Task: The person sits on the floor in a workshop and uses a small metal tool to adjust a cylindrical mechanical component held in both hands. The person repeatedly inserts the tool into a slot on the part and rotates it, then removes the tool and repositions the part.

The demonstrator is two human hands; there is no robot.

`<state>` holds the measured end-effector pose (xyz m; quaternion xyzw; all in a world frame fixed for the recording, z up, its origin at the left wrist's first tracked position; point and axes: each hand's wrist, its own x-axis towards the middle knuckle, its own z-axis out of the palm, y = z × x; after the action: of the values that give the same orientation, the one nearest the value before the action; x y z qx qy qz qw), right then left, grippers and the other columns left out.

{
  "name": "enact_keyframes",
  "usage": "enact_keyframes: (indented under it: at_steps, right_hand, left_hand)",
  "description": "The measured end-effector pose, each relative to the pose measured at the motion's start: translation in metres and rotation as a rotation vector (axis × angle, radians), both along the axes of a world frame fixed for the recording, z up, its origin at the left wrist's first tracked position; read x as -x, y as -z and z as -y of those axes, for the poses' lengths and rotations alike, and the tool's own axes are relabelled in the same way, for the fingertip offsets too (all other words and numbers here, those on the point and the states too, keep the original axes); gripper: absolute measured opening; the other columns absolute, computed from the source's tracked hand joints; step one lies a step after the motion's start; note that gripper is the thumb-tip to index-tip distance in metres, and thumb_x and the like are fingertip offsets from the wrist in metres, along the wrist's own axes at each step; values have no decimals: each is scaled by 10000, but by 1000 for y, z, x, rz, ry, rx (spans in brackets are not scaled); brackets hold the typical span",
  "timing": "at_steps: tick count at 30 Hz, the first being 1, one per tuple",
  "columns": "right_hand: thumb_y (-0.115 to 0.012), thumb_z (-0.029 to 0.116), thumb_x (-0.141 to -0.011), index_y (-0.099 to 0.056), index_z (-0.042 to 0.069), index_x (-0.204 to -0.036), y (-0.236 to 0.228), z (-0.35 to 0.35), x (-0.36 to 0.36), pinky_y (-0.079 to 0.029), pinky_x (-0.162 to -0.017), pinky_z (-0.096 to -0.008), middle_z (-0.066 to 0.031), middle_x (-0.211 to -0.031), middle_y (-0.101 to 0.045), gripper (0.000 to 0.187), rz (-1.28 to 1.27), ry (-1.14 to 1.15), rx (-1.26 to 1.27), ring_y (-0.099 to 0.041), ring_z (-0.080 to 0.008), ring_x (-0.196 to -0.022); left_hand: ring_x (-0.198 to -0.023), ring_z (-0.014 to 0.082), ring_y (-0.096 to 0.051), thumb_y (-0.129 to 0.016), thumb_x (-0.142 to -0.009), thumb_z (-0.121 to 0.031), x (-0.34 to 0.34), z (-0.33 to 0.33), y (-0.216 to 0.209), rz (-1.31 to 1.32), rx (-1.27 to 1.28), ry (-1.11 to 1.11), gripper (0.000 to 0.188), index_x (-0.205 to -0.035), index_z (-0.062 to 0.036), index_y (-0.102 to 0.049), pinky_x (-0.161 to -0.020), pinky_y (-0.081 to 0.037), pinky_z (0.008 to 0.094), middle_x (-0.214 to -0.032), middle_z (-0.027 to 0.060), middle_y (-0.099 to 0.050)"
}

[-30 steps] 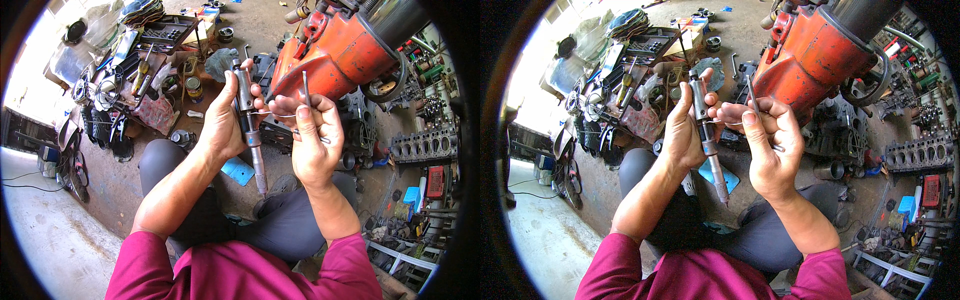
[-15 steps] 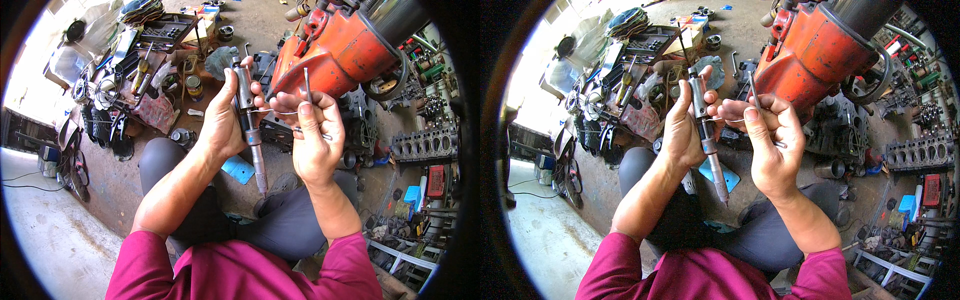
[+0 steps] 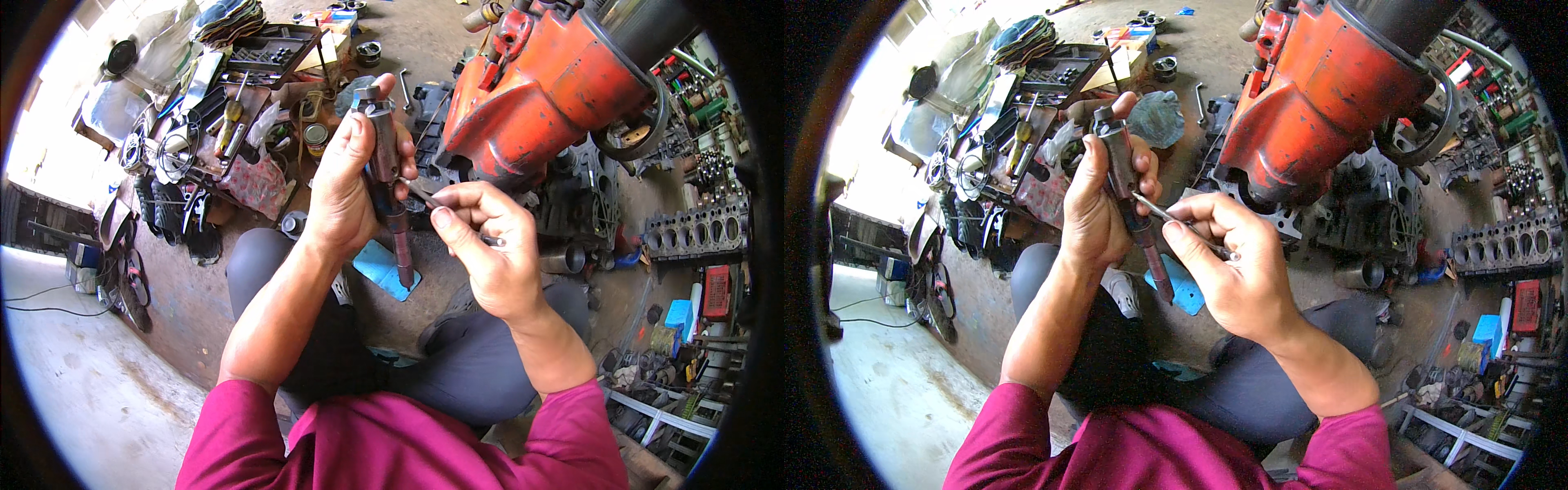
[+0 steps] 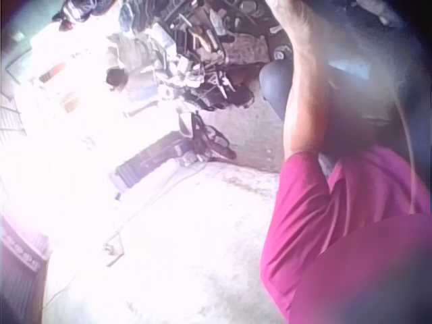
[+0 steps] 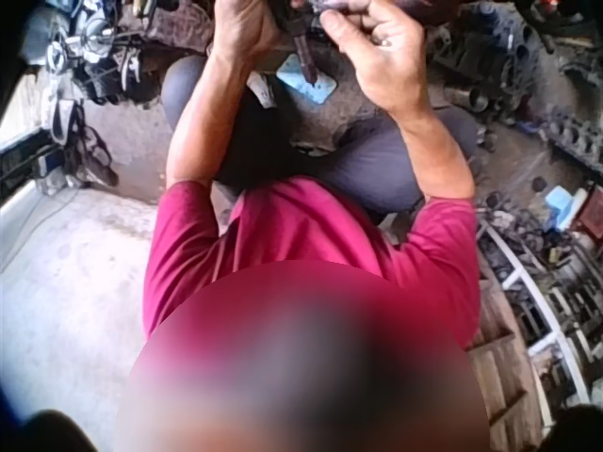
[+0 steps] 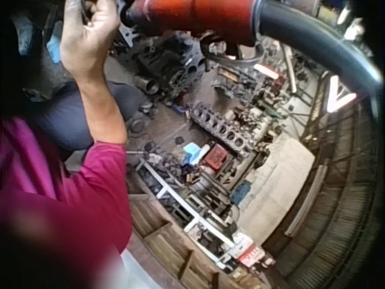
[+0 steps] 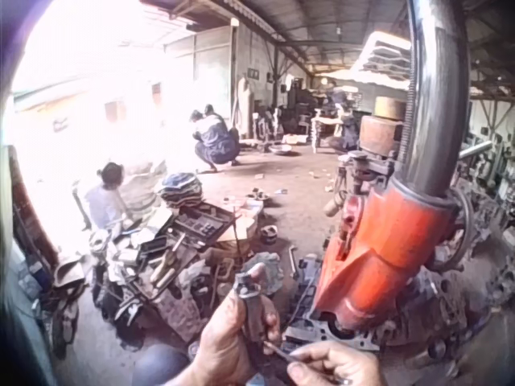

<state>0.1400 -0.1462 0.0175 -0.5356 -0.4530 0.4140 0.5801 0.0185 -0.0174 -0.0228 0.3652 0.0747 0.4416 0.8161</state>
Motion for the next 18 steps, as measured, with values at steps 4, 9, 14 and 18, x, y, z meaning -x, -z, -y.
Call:
enact_keyframes:
  at_steps: [4,9,14,18]
  right_hand:
    - [-630,59,-951,-630,-20,-1014,4,2,-1,-452,-636,-196,-10,-791,-659,101,70,-17,1,-581,-26,-709]
    - [-636,80,-950,-640,-26,-985,7,7,1,-456,-599,-219,-32,-765,-661,111,159,13,-47,-575,-39,-677]
    - [-688,-19,-828,-646,-32,-981,14,9,1,-460,-508,-361,-151,-692,-593,159,816,102,-537,-593,-323,-551]
    - [-686,12,-860,-647,-17,-1003,11,13,-1,-424,-488,-333,-102,-661,-571,151,666,34,-482,-536,-231,-511]
  left_hand:
    - [-686,114,-606,-607,-943,-479,1,0,-1,-60,-193,-42,723,-1501,-102,-343,-532,-479,220,-861,56,-627]
    - [-773,118,-625,-681,-917,-407,13,1,-7,-167,-457,-94,759,-1495,-43,-352,-676,-512,233,-944,63,-644]
    - [-1189,289,-601,-764,-831,-382,28,11,-14,-376,-910,-312,769,-1401,42,-470,-1001,-458,379,-1325,199,-592]
    - [-1180,345,-610,-769,-810,-385,31,20,-16,-332,-958,-322,749,-1358,53,-508,-989,-468,400,-1320,219,-593]
